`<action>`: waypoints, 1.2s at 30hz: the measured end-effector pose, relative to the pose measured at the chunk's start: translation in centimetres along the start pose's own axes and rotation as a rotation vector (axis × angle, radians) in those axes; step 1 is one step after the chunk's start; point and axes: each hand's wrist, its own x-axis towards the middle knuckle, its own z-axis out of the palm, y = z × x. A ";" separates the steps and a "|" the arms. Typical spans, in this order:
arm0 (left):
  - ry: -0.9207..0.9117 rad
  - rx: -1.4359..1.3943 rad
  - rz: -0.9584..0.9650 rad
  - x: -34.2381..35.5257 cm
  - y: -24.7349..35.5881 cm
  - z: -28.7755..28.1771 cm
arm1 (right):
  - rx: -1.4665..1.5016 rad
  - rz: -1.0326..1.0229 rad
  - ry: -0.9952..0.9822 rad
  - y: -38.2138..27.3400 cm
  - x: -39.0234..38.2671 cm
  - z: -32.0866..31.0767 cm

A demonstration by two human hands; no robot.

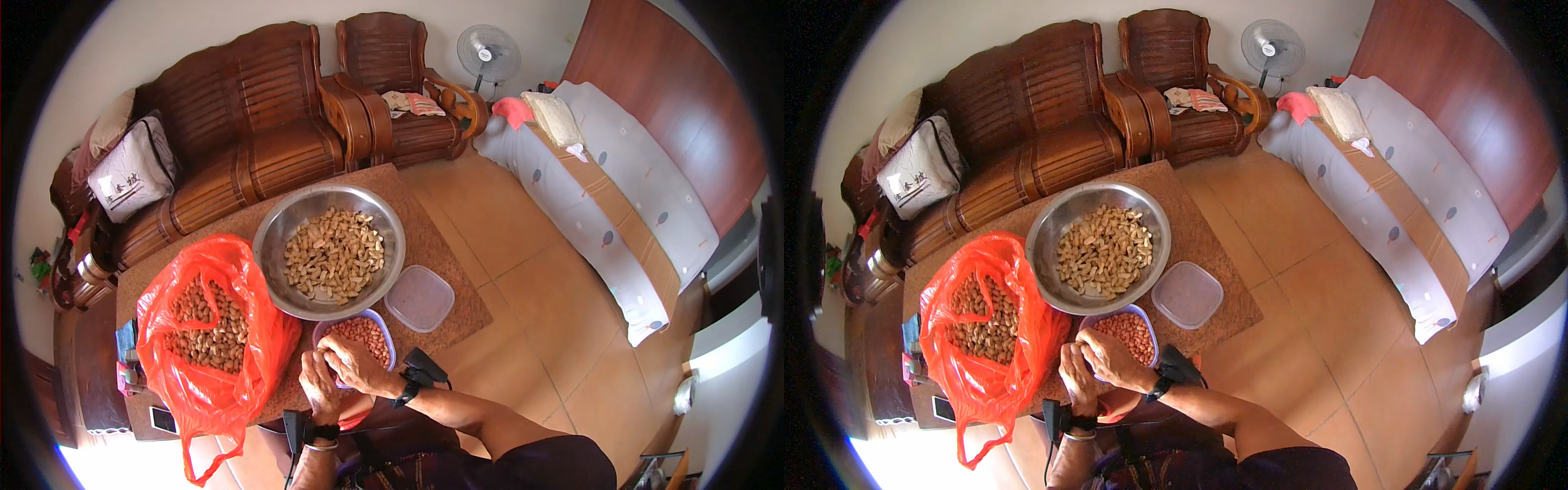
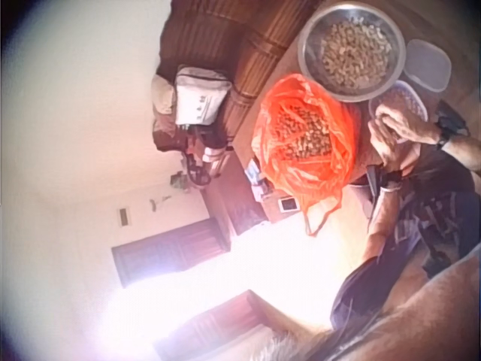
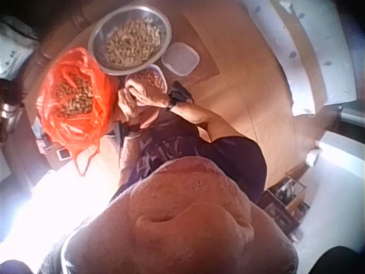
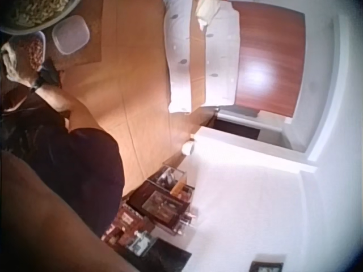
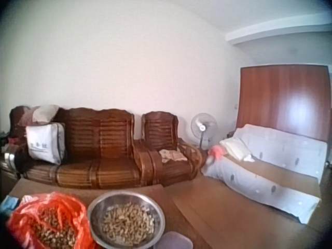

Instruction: Peeling peanuts and sorting them into a plastic container.

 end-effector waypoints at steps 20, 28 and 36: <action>-0.083 0.040 -0.233 -1.8 -2.6 1.2 | 0.197 0.139 0.193 1.1 -1.4 3.9; 0.112 -0.209 -0.086 1.4 -0.9 2.4 | 0.178 0.165 0.304 0.7 0.5 1.4; -0.007 -1.113 -0.916 0.7 -0.9 1.0 | 0.371 0.425 0.104 1.0 0.1 -0.7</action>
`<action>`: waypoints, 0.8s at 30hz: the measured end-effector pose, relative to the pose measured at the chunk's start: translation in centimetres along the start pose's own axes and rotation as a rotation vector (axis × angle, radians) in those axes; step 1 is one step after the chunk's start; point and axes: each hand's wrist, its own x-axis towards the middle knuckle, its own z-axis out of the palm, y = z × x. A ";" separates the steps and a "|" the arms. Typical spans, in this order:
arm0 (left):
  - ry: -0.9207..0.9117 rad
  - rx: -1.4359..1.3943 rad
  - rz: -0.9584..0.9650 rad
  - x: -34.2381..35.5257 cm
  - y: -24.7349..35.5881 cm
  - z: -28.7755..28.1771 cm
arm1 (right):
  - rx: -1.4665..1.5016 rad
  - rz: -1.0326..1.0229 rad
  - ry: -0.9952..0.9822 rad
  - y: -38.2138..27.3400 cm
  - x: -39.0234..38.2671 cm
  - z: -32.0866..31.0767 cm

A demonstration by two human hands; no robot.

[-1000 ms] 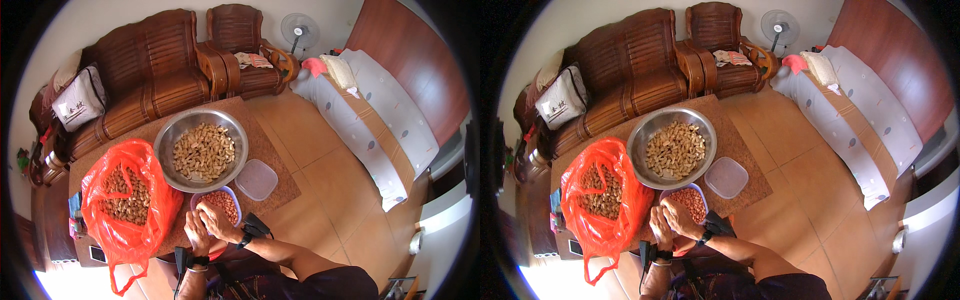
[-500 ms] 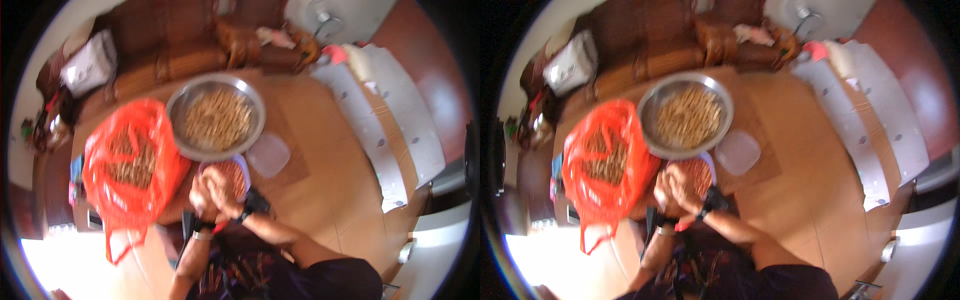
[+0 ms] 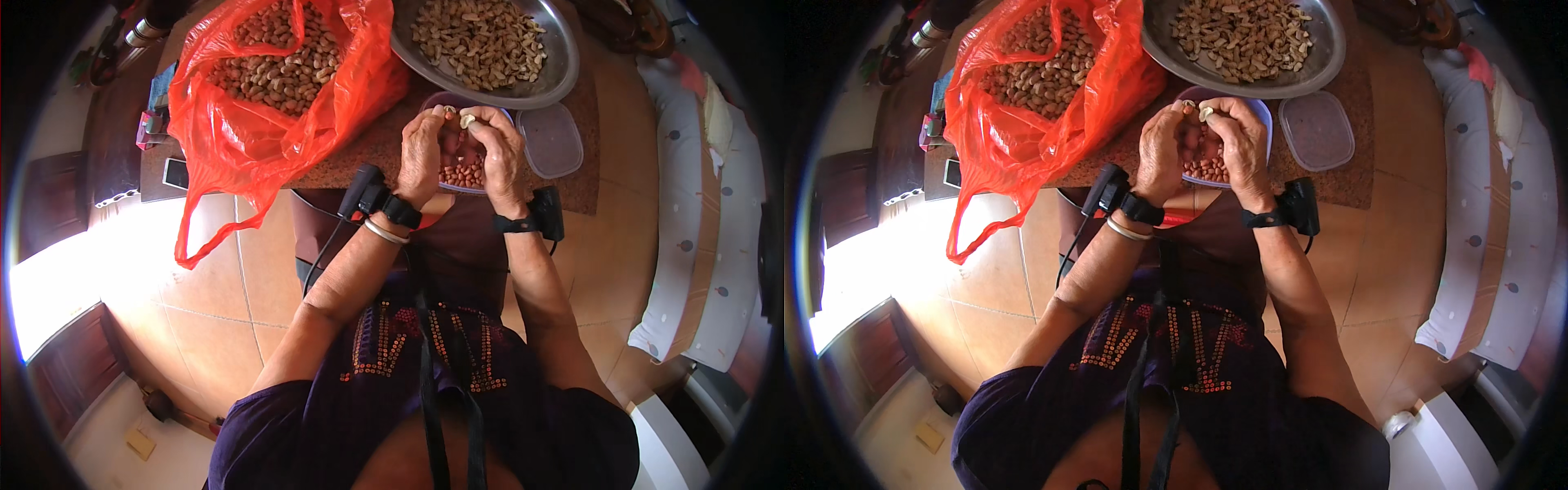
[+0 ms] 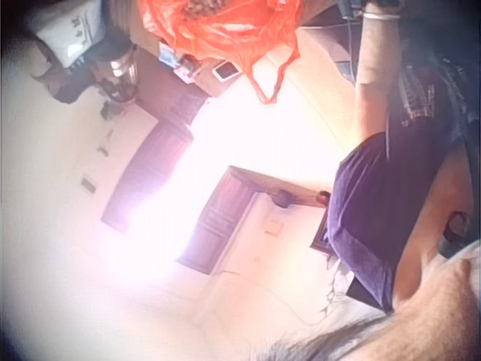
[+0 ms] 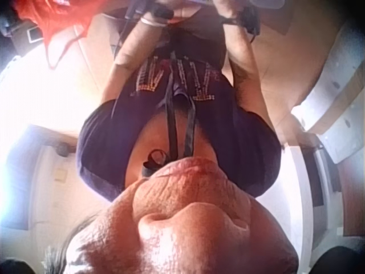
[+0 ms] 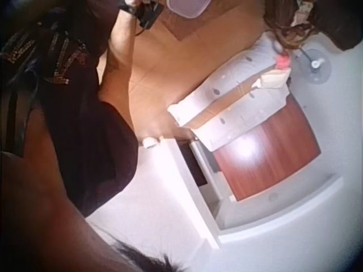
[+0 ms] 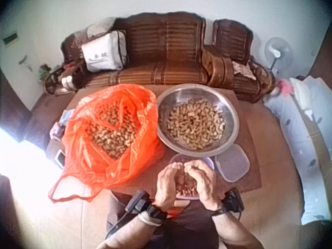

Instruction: Peeling peanuts and sorting them into a plastic container.

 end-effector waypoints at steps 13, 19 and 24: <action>-0.174 -0.092 -0.136 1.8 0.7 -1.5 | -0.487 -0.204 -0.158 -0.8 2.2 -1.8; -0.138 0.691 0.404 2.0 2.0 1.2 | -0.534 -0.402 -0.158 -1.6 4.0 -1.5; -0.100 0.716 0.324 1.8 5.1 0.1 | -0.529 -0.165 -0.046 -2.7 8.6 -2.4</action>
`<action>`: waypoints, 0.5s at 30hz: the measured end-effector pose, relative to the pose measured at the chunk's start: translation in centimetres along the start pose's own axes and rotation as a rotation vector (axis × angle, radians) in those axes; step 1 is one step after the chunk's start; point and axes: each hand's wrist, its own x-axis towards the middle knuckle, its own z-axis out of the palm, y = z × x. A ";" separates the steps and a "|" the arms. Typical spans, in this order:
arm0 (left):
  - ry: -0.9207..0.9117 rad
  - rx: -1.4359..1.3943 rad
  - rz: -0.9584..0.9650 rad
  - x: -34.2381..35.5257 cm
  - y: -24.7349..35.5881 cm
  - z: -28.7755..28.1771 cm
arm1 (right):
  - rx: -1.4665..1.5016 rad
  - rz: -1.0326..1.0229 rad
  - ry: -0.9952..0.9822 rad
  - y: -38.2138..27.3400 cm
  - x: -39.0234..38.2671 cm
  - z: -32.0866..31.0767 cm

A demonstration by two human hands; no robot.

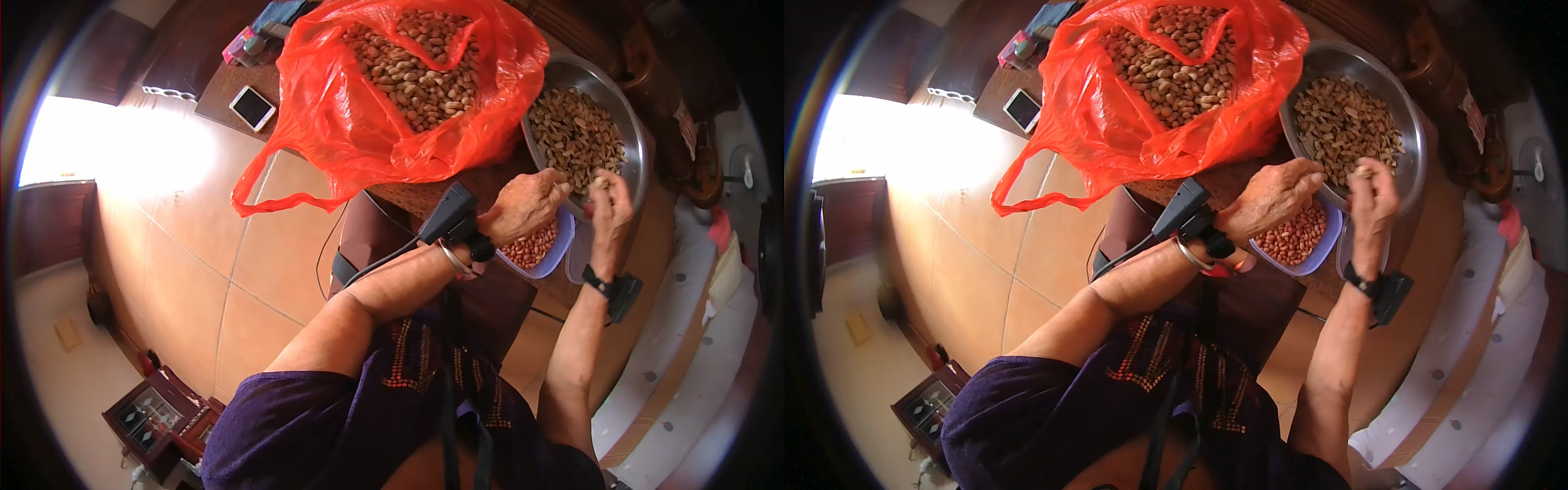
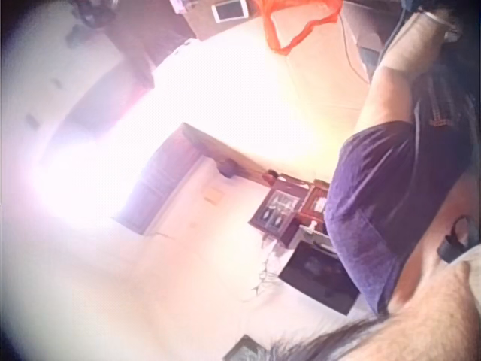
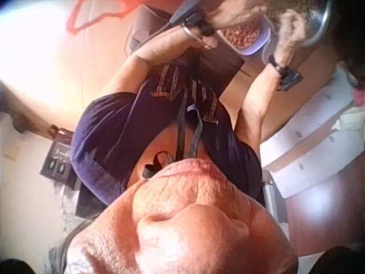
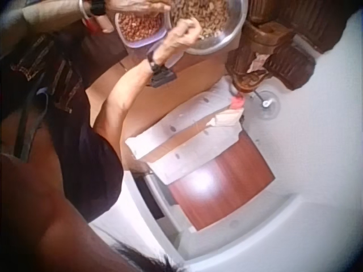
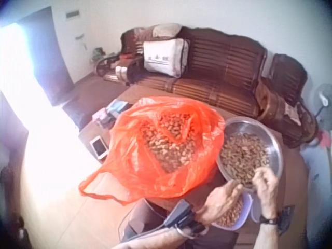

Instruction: Peeling peanuts and sorting them into a plastic container.

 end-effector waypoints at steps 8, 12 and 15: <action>0.134 -0.333 -0.120 -3.5 -0.1 -7.7 | -0.321 -0.516 -0.145 -4.7 5.8 9.8; 0.209 -0.357 -0.124 -4.8 -1.5 -9.2 | -0.384 -0.565 -0.325 -5.8 7.0 18.0; 0.276 -0.350 -0.126 -5.9 -2.2 -10.7 | -0.518 -0.514 -0.307 -5.1 8.1 22.1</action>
